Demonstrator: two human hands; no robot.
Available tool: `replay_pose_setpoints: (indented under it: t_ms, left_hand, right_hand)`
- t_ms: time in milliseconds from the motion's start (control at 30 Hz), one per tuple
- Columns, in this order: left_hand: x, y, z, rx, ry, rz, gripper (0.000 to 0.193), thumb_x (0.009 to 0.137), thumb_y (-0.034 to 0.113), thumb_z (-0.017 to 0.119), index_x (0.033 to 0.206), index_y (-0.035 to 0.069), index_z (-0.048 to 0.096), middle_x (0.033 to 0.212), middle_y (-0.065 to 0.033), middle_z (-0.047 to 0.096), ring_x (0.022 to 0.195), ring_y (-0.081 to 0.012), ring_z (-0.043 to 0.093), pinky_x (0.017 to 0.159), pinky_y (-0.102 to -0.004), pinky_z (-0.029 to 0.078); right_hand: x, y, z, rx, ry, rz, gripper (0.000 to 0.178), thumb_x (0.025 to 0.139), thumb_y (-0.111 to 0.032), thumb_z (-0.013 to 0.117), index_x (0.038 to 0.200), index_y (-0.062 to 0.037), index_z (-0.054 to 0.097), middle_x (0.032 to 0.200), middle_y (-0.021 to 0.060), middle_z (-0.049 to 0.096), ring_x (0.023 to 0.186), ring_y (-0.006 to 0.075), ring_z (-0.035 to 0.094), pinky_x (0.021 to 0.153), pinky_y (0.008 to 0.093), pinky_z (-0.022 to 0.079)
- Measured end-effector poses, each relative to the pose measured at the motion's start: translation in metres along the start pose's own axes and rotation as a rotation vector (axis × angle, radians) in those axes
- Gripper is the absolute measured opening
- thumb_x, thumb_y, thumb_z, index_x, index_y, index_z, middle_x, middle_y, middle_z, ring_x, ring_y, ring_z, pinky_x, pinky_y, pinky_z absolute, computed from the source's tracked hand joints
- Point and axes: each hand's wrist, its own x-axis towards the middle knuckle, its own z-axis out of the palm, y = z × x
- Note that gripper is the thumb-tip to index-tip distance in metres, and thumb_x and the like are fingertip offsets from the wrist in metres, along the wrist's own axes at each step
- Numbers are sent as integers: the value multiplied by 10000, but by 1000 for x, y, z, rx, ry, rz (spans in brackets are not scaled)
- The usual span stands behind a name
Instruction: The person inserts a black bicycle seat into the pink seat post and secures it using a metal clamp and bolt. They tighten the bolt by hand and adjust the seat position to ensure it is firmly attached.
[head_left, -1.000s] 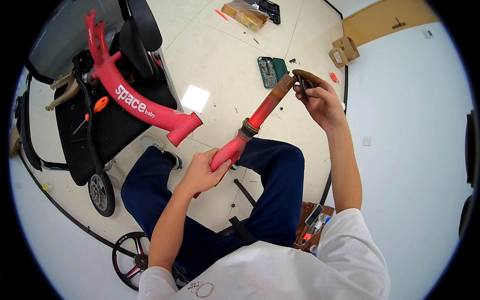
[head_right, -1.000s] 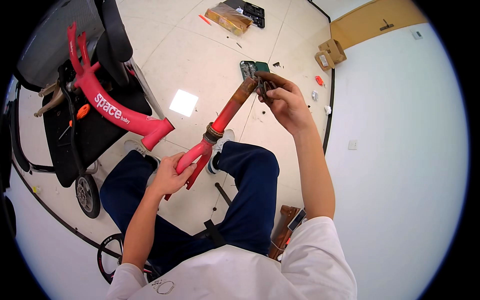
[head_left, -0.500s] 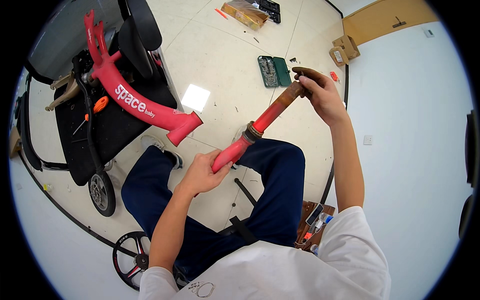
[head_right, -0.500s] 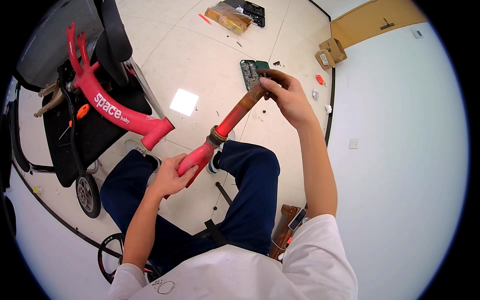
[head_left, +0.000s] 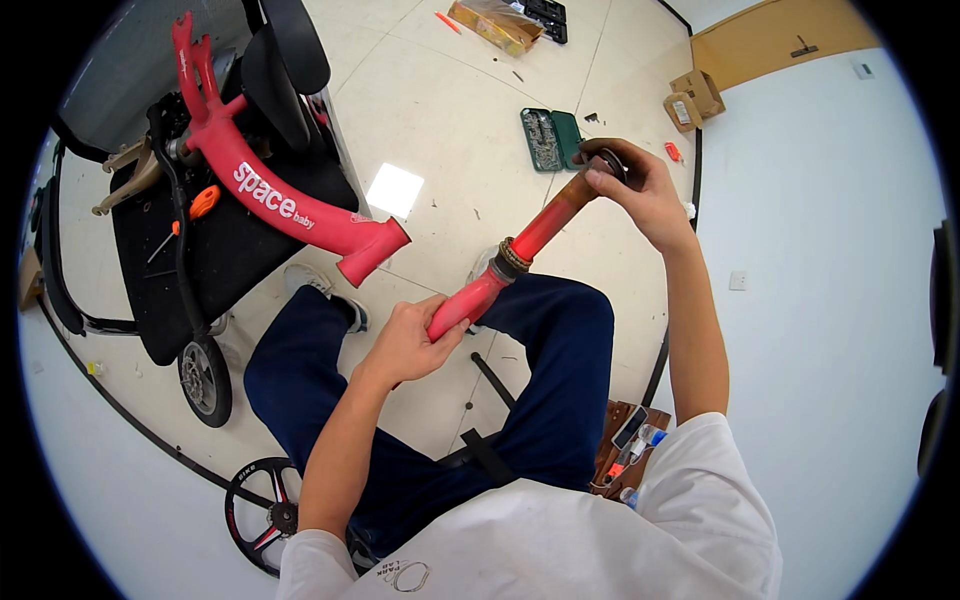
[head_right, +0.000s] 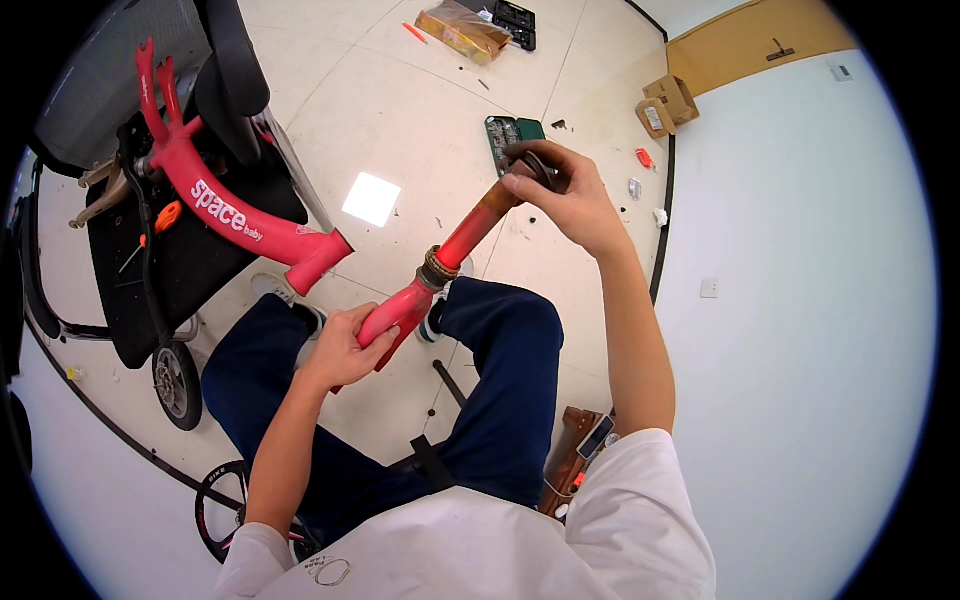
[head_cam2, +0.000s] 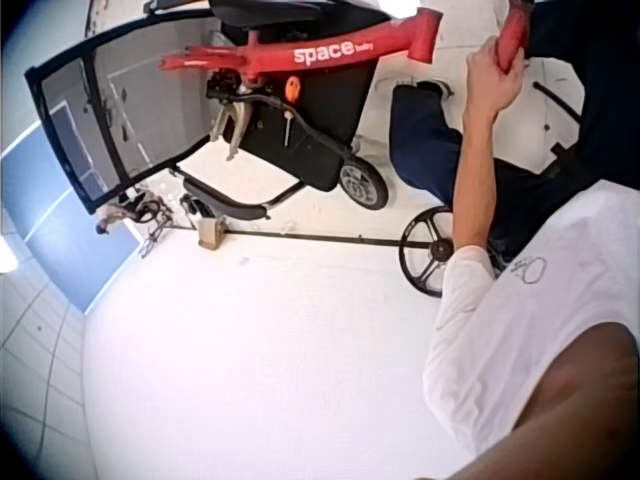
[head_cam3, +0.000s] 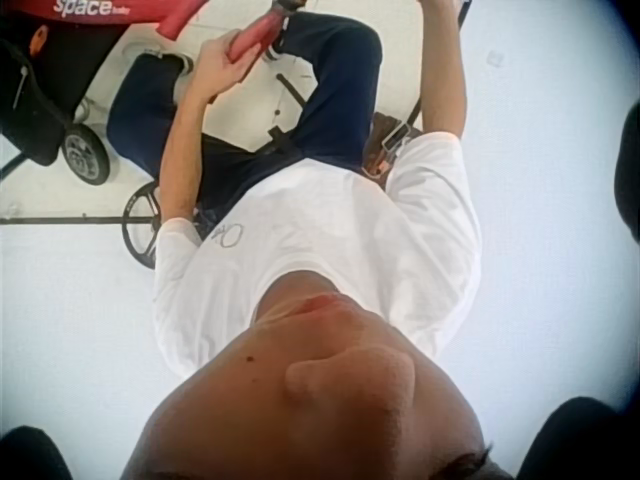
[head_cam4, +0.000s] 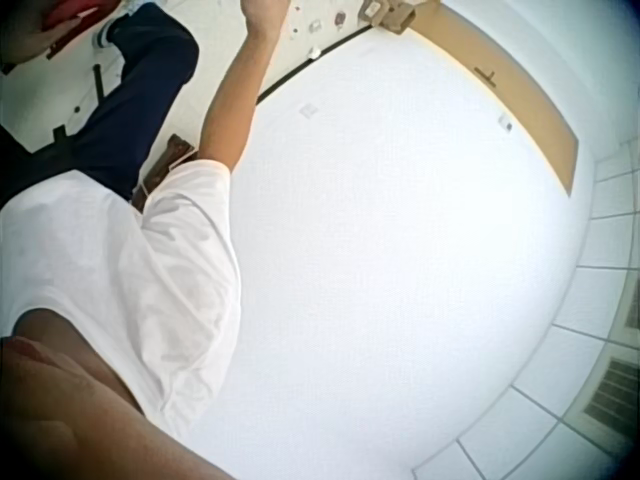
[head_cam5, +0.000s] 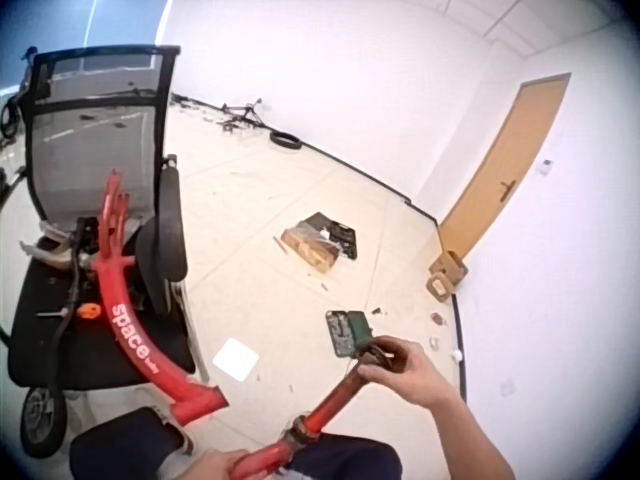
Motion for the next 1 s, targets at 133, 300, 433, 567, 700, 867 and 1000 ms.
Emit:
replay_pose_setpoints:
  t_ms: [133,300,433,567,700,867,1000]
  left_hand:
    - [-1,-2,0,9,20,33,188,864,168,691,887,-14,654,588,-151,567,501,-217,548,542,-346,461]
    - [0,-3,1,2,8,24,195,860,167,690,902,-21,656,603,-167,584,513,-257,571,554,-358,472]
    - [1,0,0,1,-24,1,215,855,171,688,922,-30,657,630,-188,613,541,-311,607,578,-373,489]
    - [2,0,2,2,-17,3,206,854,176,690,891,-22,648,620,-182,609,532,-307,606,571,-370,488]
    - [1,-9,8,11,61,92,179,836,165,704,873,1,642,593,-159,595,506,-308,604,539,-364,481]
    - [4,-11,16,47,216,341,147,790,120,724,862,28,635,556,-123,564,469,-301,591,493,-349,470]
    - [12,-8,17,110,291,479,141,769,88,728,828,32,612,543,-113,536,453,-308,565,474,-353,451]
  right_hand:
    - [1,-5,2,-54,-24,-53,368,851,-182,759,1144,5,638,979,58,650,901,127,622,827,274,546]
    - [4,-3,-6,-32,-134,45,294,914,-220,685,1112,-16,611,1047,92,670,964,161,651,832,290,552]
    - [3,-1,-6,168,-80,171,270,1016,-282,532,1096,-27,569,1143,166,675,1052,235,681,859,345,574]
    - [1,-8,-1,79,-30,107,265,1059,-278,462,1086,-32,555,1083,183,696,1027,249,698,815,329,587]
    - [-4,-25,4,31,65,-34,262,1028,-236,546,1034,23,583,914,97,709,826,150,685,758,271,560]
    - [-20,-70,10,-404,287,-328,176,987,-154,571,940,7,623,720,62,635,628,102,572,610,237,473]
    - [-28,-108,8,-535,246,-417,173,936,-171,658,924,-1,630,693,48,616,610,93,546,577,229,444]
